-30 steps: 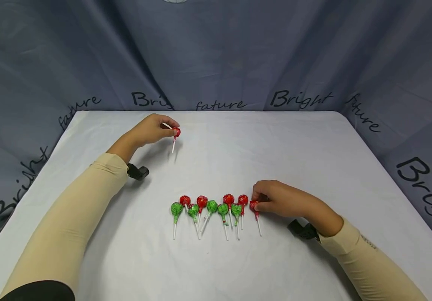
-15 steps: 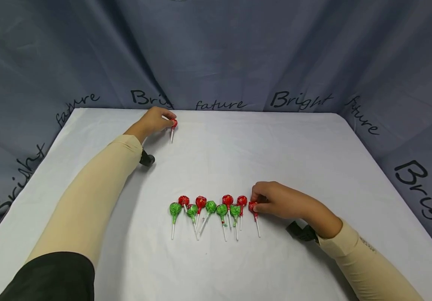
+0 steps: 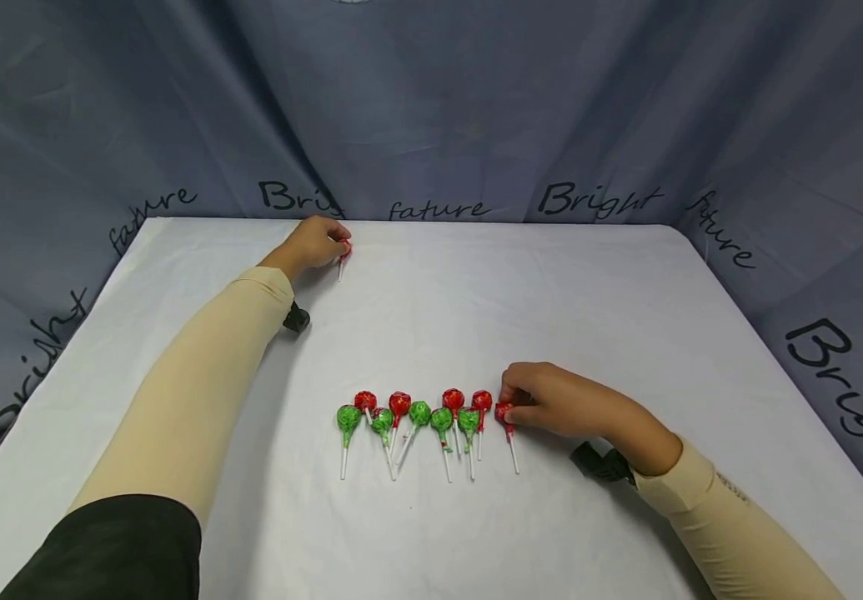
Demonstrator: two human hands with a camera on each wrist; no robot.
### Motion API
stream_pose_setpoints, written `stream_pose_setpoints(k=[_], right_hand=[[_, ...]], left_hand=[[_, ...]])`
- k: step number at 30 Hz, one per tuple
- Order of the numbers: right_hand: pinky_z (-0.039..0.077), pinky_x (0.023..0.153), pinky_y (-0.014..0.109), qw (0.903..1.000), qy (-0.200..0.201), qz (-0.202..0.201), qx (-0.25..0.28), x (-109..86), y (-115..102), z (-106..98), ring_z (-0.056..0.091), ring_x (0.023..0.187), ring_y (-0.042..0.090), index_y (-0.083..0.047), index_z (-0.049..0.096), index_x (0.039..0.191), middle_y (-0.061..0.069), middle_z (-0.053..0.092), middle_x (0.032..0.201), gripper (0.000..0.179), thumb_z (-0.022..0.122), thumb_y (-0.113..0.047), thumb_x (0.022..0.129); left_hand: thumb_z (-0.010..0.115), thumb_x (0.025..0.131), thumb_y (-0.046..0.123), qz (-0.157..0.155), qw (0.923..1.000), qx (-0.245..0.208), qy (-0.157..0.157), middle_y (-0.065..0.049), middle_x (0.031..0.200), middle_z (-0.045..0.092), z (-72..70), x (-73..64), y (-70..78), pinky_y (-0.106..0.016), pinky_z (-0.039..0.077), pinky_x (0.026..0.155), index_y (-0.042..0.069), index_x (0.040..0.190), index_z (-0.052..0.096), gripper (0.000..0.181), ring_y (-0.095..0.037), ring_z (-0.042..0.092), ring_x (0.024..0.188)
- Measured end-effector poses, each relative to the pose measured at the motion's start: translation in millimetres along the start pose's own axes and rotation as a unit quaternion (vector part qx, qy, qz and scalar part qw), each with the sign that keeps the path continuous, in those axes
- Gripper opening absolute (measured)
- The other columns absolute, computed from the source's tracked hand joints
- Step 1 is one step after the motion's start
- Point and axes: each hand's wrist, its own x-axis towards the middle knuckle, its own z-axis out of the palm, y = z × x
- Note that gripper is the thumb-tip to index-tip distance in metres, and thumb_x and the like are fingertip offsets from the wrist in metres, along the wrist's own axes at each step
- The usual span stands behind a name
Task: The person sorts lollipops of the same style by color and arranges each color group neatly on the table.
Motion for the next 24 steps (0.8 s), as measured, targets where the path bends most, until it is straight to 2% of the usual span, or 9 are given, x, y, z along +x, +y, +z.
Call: stream_pose_setpoints(k=[5, 15, 21, 24], right_hand=[[0.046, 0.066, 0.027, 1.0, 0.0, -0.002, 0.0, -0.1, 0.4, -0.1, 0.051, 0.077, 0.011, -0.018, 0.061, 0.09, -0.008, 0.055, 0.083, 0.012, 0.072, -0.015, 0.092], [0.046, 0.066, 0.027, 1.0, 0.0, -0.001, 0.0, -0.3, 0.3, -0.9, 0.051, 0.077, 0.011, -0.018, 0.061, 0.09, -0.008, 0.055, 0.084, 0.012, 0.072, -0.016, 0.092], [0.046, 0.065, 0.027, 1.0, 0.0, -0.002, 0.002, 0.2, 0.9, 1.0, 0.051, 0.077, 0.011, -0.019, 0.06, 0.089, -0.008, 0.055, 0.083, 0.013, 0.072, -0.015, 0.092], [0.046, 0.065, 0.027, 1.0, 0.003, -0.004, 0.001, -0.2, 2.0, 1.2, 0.051, 0.076, 0.011, -0.019, 0.061, 0.089, -0.008, 0.055, 0.083, 0.013, 0.072, -0.015, 0.092]], left_hand=[[0.056, 0.1, 0.016, -0.012, 0.9999, 0.001, -0.01, -0.012, 0.131, 0.055, -4.2, -0.9, -1.7, -0.043, 0.039, 0.102, 0.007, 0.135, 0.058, 0.036, -0.028, 0.048, 0.113], [0.058, 0.099, 0.014, -0.01, 0.9999, -0.001, -0.008, -0.012, 0.133, 0.054, -9.4, -2.2, -2.3, -0.043, 0.039, 0.101, 0.007, 0.135, 0.058, 0.037, -0.028, 0.047, 0.114], [0.057, 0.1, 0.015, -0.015, 0.9998, -0.003, -0.011, -0.012, 0.135, 0.053, -11.3, -9.1, 1.8, -0.043, 0.04, 0.101, 0.007, 0.135, 0.058, 0.037, -0.028, 0.048, 0.114], [0.057, 0.099, 0.013, -0.008, 0.9999, 0.001, -0.013, -0.012, 0.137, 0.052, -13.6, -13.2, 6.1, -0.044, 0.041, 0.099, 0.006, 0.136, 0.057, 0.038, -0.028, 0.049, 0.114]])
